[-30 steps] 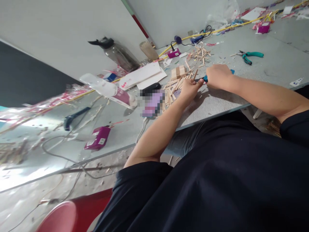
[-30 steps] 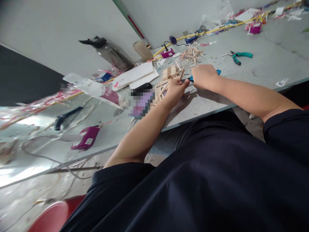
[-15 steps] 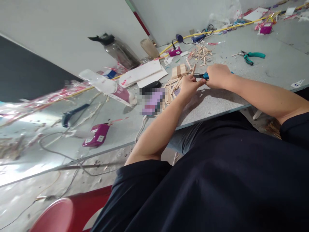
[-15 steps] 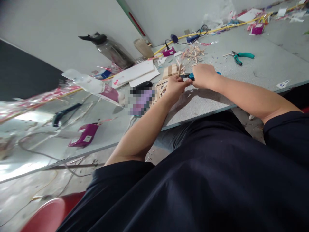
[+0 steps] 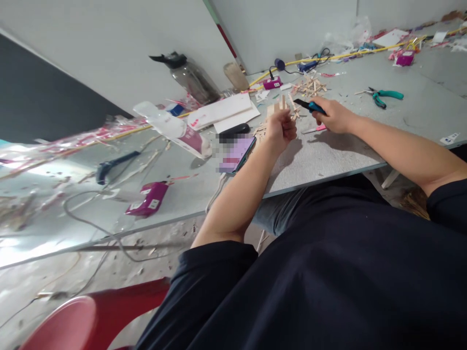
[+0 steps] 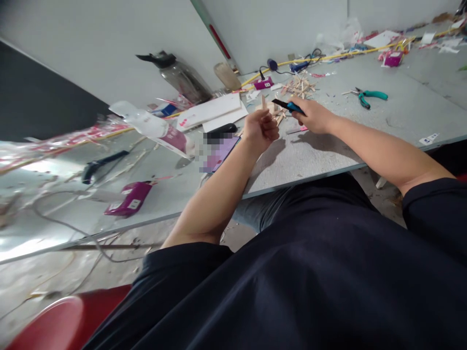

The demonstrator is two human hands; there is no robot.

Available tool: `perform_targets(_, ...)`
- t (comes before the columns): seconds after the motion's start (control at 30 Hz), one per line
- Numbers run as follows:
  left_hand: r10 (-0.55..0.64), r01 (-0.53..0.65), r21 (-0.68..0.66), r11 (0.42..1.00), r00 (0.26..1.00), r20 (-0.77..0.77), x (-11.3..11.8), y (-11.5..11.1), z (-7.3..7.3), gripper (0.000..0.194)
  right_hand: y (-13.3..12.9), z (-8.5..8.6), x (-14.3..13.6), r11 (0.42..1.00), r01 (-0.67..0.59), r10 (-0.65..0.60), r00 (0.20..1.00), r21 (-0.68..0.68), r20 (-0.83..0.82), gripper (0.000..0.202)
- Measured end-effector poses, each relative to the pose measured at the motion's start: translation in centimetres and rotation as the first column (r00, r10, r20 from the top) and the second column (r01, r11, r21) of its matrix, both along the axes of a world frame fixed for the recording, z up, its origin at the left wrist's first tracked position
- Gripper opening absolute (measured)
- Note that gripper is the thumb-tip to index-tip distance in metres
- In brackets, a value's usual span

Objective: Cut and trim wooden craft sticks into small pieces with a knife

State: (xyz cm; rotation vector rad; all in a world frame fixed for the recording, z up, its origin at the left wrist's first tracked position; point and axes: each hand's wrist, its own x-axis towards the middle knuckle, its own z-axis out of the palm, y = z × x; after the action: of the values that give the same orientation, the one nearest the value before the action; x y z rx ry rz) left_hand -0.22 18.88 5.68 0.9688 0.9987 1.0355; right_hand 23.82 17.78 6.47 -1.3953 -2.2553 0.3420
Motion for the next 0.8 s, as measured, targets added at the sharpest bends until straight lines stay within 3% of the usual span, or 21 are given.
perform_targets(0.07,0.019,-0.018,-0.026,1.0,0.999,0.039,-0.1,0.4,0.0,0.064,0.3,-0.7,0.1,1.0,-0.015,0.011,0.976,-0.016,-0.216,0.039)
perform_targets(0.17,0.055,-0.055,-0.053,0.997,0.998,0.004,0.4,0.5,-0.4,0.059,0.8,-1.7,-0.2,0.999,0.017,-0.033,0.938,-0.049,-0.346,0.038)
perform_targets(0.27,0.114,-0.114,0.004,0.993,0.992,-0.06,1.0,0.1,-0.8,0.051,0.9,-2.4,-0.6,0.997,0.005,-0.041,0.891,-0.081,-0.452,0.029)
perform_targets(0.5,0.149,-0.136,0.088,0.987,0.976,-0.161,1.4,-0.8,-0.6,0.034,0.8,-2.4,-0.6,1.0,-0.011,0.005,0.916,-0.011,-0.401,0.027)
perform_targets(0.67,0.149,-0.133,0.101,0.986,0.975,-0.167,1.6,-0.9,-0.5,0.04,1.0,-2.2,-0.4,1.0,-0.008,-0.001,0.928,-0.024,-0.373,0.03)
perform_targets(0.8,0.107,-0.08,0.151,0.985,0.978,-0.181,1.6,-0.8,-0.7,0.025,1.4,-2.1,-0.2,0.997,-0.072,0.061,0.929,-0.015,-0.365,0.03)
